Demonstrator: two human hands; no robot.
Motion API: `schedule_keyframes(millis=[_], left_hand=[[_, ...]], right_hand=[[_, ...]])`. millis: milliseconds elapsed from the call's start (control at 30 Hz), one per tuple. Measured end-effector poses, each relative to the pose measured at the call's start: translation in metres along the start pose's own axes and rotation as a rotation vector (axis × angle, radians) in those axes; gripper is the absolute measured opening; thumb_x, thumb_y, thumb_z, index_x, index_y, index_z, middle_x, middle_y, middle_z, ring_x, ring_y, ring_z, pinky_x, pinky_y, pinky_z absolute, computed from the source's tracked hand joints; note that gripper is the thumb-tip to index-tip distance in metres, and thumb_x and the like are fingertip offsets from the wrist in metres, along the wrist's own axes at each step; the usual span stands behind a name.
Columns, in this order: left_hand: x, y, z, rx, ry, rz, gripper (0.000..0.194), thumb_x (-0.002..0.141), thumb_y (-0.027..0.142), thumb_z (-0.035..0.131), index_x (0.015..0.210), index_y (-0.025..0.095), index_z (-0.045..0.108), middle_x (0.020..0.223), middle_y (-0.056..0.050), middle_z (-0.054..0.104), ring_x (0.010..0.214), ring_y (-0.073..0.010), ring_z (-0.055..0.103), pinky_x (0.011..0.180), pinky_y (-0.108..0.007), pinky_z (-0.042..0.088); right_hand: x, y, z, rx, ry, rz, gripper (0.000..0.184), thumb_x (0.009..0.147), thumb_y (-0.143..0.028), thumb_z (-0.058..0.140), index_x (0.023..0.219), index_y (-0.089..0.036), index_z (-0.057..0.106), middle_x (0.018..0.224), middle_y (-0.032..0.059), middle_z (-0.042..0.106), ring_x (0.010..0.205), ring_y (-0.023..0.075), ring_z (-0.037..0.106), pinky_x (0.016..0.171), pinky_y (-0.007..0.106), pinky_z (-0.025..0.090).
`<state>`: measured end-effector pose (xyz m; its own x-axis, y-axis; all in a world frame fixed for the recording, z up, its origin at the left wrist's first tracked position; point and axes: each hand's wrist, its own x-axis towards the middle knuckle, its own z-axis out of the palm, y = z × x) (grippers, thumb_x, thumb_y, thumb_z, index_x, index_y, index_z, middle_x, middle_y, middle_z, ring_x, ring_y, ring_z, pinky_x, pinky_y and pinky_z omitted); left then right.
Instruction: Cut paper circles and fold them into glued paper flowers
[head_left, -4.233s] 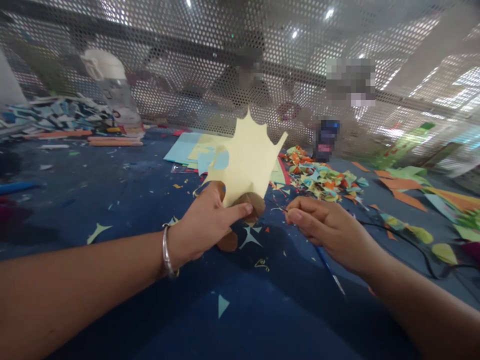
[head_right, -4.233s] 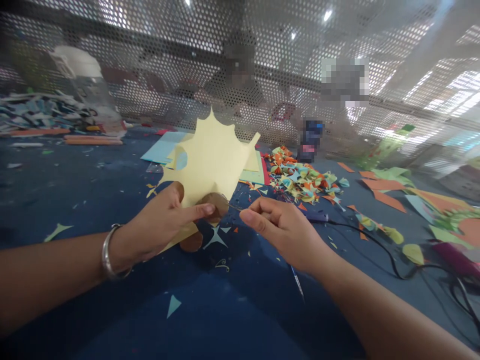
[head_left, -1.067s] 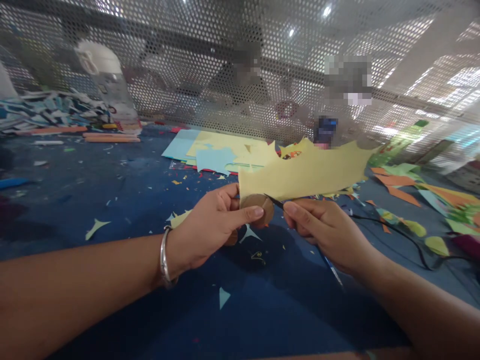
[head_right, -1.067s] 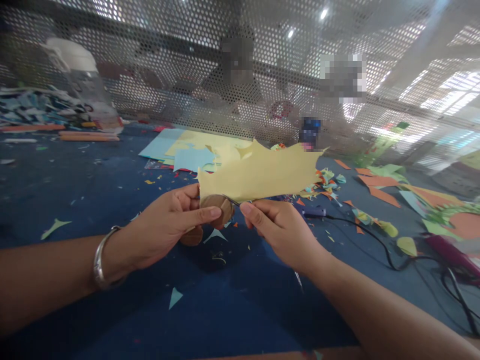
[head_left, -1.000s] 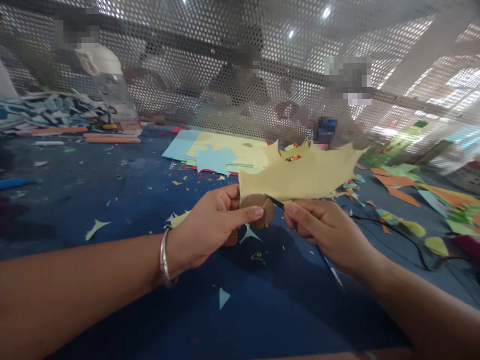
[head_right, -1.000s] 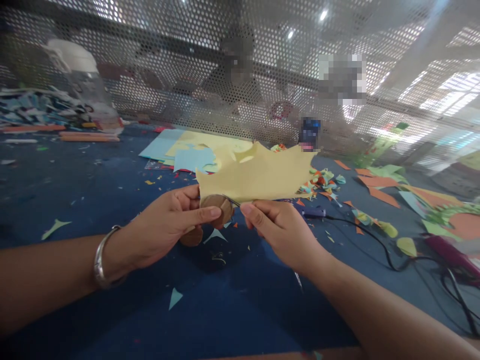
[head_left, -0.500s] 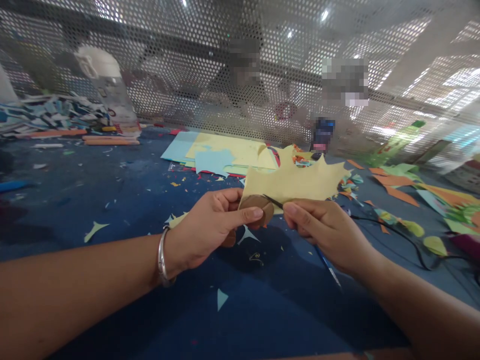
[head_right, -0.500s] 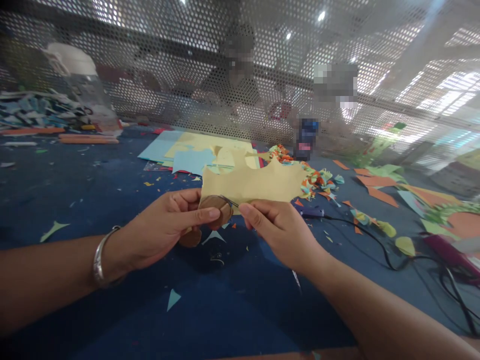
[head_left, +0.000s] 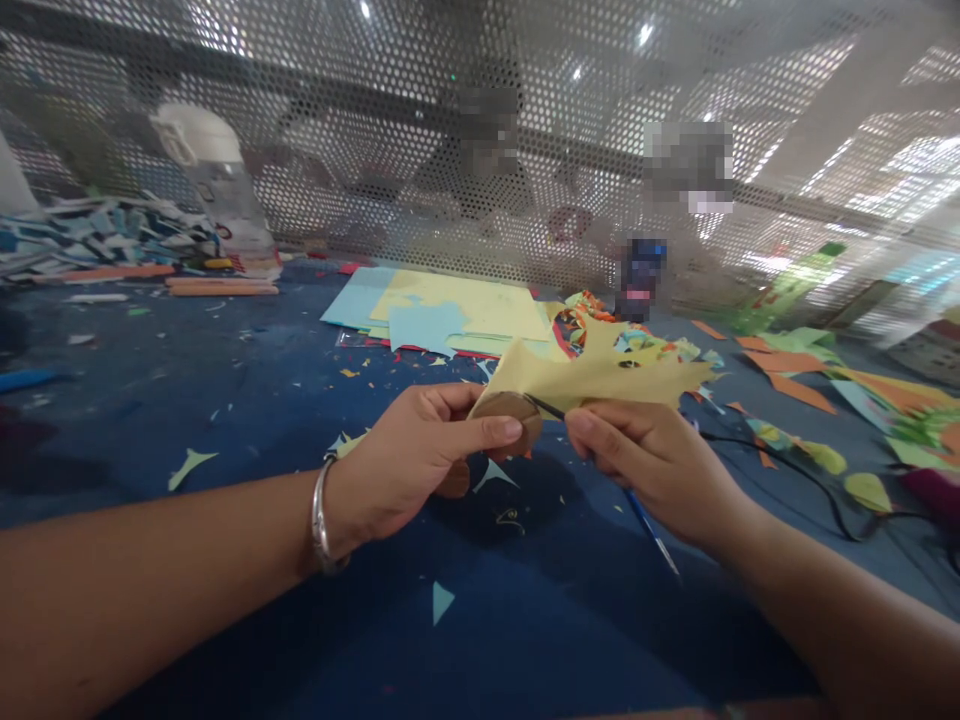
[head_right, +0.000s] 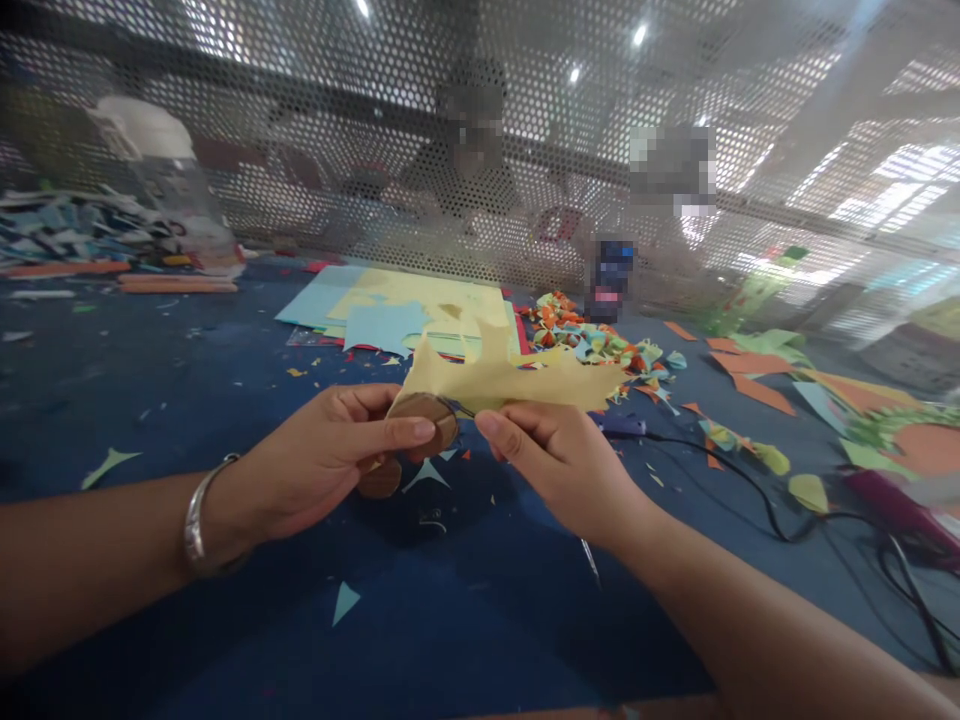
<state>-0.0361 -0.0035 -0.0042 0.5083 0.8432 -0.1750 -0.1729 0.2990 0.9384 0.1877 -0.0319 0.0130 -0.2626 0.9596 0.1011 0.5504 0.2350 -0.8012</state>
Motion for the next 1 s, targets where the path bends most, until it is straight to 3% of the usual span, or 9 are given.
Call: schedule_keyframes(millis=[667,1000], left_hand=[[-0.0007,-0.0029,-0.0013,-0.002,-0.056,0.001,0.026,0.074,0.035,0.084,0.090,0.017,0.074,0.073,0.002,0.059,0.048,-0.0011,0.022,0.047,-0.024,0.010],[0.0009,-0.0045,-0.0030,0.078,-0.081,0.036,0.030,0.076,0.035,0.082,0.097,0.015,0.075,0.074,0.000,0.061,0.050,-0.0023,0.028,0.045,-0.020,0.017]], right_hand=[[0.0017,-0.0077,-0.0029,-0.083,-0.005,-0.125,0.042,0.098,-0.045,0.050,0.063,-0.022,0.050,0.055,-0.0051,0.034,0.049,0.0096,0.028,0.046,0.026,0.023],[0.0008,-0.0062,-0.0051,-0.084,-0.041,-0.172,0.040,0.099,-0.044,0.051,0.068,-0.019,0.052,0.060,-0.0048,0.042,0.055,0.0090,0.036,0.051,0.023,0.032]])
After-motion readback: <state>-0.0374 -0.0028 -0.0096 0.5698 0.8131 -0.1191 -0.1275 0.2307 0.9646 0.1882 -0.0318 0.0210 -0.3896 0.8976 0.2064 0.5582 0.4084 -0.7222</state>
